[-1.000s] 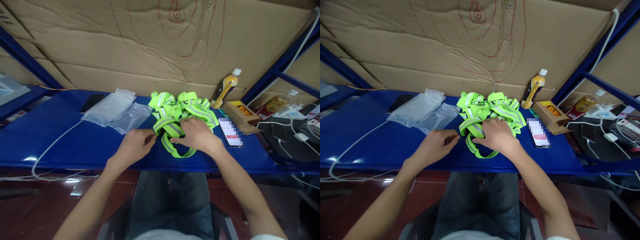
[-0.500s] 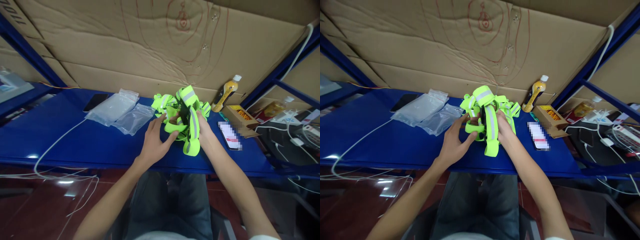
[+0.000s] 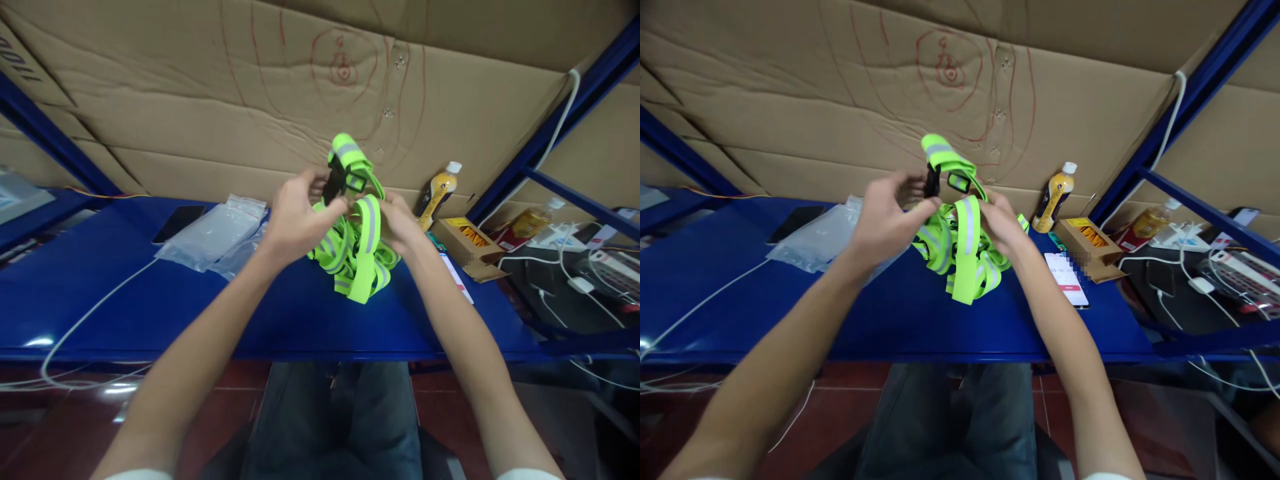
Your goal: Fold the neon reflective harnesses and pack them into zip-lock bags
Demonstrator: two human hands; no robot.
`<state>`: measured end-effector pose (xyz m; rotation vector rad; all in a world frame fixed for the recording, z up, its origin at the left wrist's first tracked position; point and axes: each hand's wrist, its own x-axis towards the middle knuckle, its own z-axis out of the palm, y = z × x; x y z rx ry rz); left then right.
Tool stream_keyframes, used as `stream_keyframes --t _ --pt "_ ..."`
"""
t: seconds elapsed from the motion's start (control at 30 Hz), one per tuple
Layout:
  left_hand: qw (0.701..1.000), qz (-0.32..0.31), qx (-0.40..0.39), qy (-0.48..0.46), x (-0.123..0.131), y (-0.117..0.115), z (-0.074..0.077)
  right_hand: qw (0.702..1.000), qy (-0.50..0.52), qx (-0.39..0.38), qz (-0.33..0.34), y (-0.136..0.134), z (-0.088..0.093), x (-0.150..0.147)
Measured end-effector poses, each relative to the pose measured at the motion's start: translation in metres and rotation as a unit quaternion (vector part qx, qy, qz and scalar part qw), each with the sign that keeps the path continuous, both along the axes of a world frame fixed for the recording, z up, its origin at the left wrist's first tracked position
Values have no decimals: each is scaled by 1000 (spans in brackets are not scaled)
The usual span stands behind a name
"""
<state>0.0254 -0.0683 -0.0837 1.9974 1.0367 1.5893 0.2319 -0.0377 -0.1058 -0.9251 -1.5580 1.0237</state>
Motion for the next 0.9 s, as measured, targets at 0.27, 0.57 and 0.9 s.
stream_keyframes --t 0.27,0.57,0.9 --pt "967 9 146 207 -21 27 65 939 -288 169 -78 -10 80 71" --pt "928 -89 231 279 15 21 60 915 -253 305 -78 -24 97 34" --pt "947 5 276 165 -5 49 45 859 -122 415 -275 -4 89 37"
